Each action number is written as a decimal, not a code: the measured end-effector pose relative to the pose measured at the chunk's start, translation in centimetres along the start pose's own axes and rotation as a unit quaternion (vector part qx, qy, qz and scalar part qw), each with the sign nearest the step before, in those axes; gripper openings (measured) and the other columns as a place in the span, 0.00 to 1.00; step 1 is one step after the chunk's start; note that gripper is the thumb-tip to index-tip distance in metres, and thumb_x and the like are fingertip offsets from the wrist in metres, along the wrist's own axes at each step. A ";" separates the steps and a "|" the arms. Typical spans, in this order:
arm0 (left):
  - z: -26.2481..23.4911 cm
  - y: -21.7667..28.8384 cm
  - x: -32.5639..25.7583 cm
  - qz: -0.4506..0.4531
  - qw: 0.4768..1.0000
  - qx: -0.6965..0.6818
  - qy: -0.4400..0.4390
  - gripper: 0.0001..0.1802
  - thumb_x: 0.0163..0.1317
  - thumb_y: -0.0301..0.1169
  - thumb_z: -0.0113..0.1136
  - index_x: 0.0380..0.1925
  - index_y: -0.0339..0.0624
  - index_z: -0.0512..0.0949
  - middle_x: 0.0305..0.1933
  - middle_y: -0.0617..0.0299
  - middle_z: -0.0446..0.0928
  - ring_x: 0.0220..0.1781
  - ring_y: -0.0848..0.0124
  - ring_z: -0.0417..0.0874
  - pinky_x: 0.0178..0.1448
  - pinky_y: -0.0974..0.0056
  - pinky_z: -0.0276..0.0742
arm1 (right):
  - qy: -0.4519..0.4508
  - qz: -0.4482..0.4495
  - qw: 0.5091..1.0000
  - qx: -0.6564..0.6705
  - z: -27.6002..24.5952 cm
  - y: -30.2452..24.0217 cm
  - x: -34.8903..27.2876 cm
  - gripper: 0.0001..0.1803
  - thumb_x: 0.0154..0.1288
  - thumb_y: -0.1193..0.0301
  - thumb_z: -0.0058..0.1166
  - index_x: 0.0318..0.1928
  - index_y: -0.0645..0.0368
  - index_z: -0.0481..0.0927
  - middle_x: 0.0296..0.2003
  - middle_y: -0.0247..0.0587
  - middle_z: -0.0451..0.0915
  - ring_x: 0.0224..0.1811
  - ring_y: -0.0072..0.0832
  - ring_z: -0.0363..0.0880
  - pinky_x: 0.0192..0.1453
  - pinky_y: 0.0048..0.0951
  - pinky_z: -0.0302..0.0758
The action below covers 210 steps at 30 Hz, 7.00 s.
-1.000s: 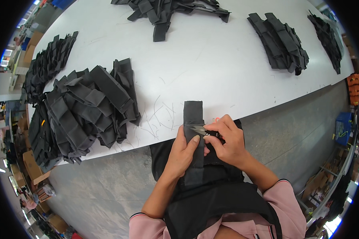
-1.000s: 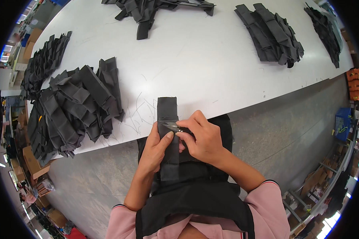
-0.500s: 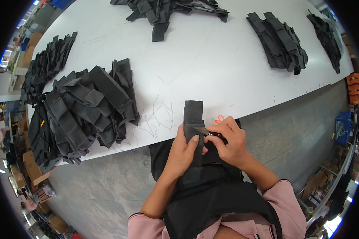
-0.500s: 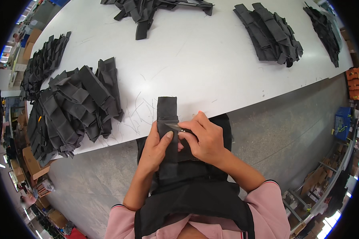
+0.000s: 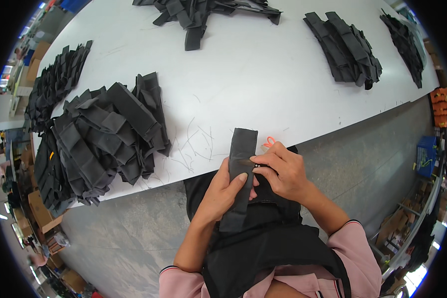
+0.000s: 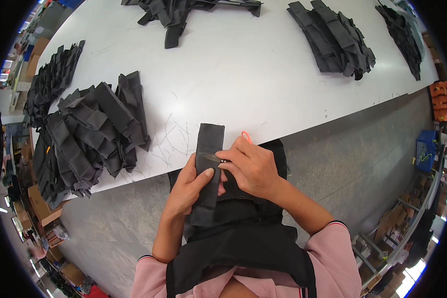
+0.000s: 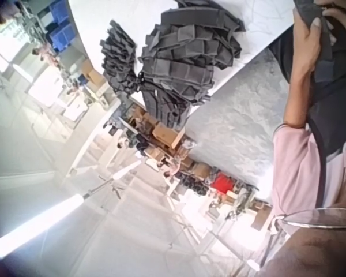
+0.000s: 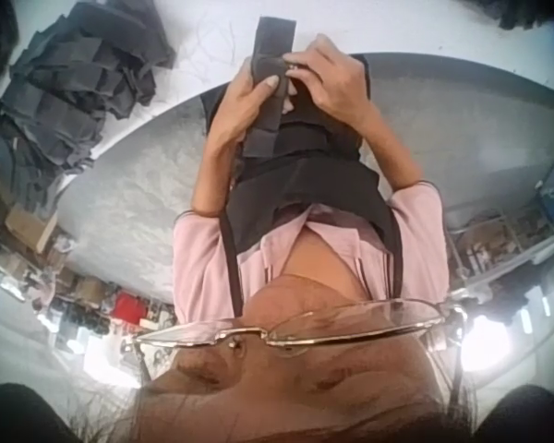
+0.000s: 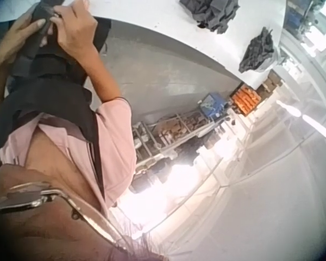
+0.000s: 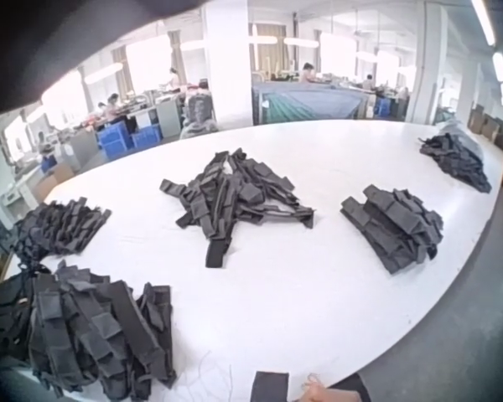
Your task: Trimming excess threads or material from black fabric strips using nippers.
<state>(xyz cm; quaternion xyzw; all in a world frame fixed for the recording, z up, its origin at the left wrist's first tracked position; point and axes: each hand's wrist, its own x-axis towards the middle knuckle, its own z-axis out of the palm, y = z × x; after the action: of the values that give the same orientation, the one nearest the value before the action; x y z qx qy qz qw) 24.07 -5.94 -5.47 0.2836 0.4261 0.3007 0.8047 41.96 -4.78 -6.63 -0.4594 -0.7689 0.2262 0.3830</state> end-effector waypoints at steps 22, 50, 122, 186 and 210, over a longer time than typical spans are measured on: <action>-0.1 -0.1 0.1 0.006 1.000 0.006 0.013 0.13 0.67 0.26 0.46 0.50 0.34 0.62 0.36 0.53 0.76 0.31 0.70 0.80 0.37 0.67 0.78 | 0.016 0.047 0.998 0.023 0.6 -0.8 -0.3 0.13 0.48 0.80 0.61 0.37 0.60 0.80 0.26 0.38 0.69 0.22 0.31 0.74 0.25 0.28 0.70; -0.3 -5.4 -0.3 0.019 0.992 -0.019 0.124 0.27 0.65 0.40 0.56 0.56 0.36 0.60 0.47 0.57 0.73 0.47 0.73 0.76 0.51 0.68 0.73 | 0.021 0.182 0.954 0.237 4.1 -1.7 -4.1 0.09 0.47 0.84 0.63 0.28 0.63 0.76 0.24 0.34 0.65 0.21 0.19 0.66 0.22 0.22 0.62; 0.1 -1.4 0.1 0.060 0.997 -0.009 0.051 0.28 0.67 0.25 0.48 0.63 0.42 0.49 0.43 0.52 0.74 0.31 0.69 0.79 0.34 0.67 0.79 | 0.058 -0.043 0.988 -0.133 1.7 -0.5 1.2 0.18 0.41 0.78 0.62 0.38 0.59 0.81 0.24 0.33 0.69 0.20 0.26 0.69 0.22 0.25 0.65; -2.4 -1.0 0.5 0.054 0.988 -0.145 -0.005 0.23 0.70 0.39 0.45 0.60 0.40 0.57 0.54 0.50 0.71 0.45 0.66 0.79 0.50 0.61 0.78 | -0.051 0.131 0.990 0.016 -1.3 -3.0 1.0 0.14 0.49 0.73 0.62 0.41 0.56 0.81 0.27 0.35 0.67 0.22 0.29 0.71 0.24 0.27 0.66; -2.8 -1.3 0.5 0.040 0.987 -0.156 0.006 0.22 0.70 0.38 0.45 0.59 0.39 0.58 0.51 0.51 0.72 0.44 0.65 0.80 0.48 0.61 0.79 | -0.096 0.161 0.981 0.050 -1.2 -3.0 1.6 0.12 0.51 0.77 0.60 0.39 0.58 0.81 0.27 0.36 0.68 0.22 0.30 0.73 0.26 0.26 0.68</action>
<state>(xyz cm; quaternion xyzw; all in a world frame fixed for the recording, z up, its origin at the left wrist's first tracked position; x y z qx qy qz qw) 22.25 -5.86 -7.95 0.1697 0.3673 0.3972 0.8237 40.89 -4.77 -3.22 -0.5338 -0.7059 0.3660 0.2878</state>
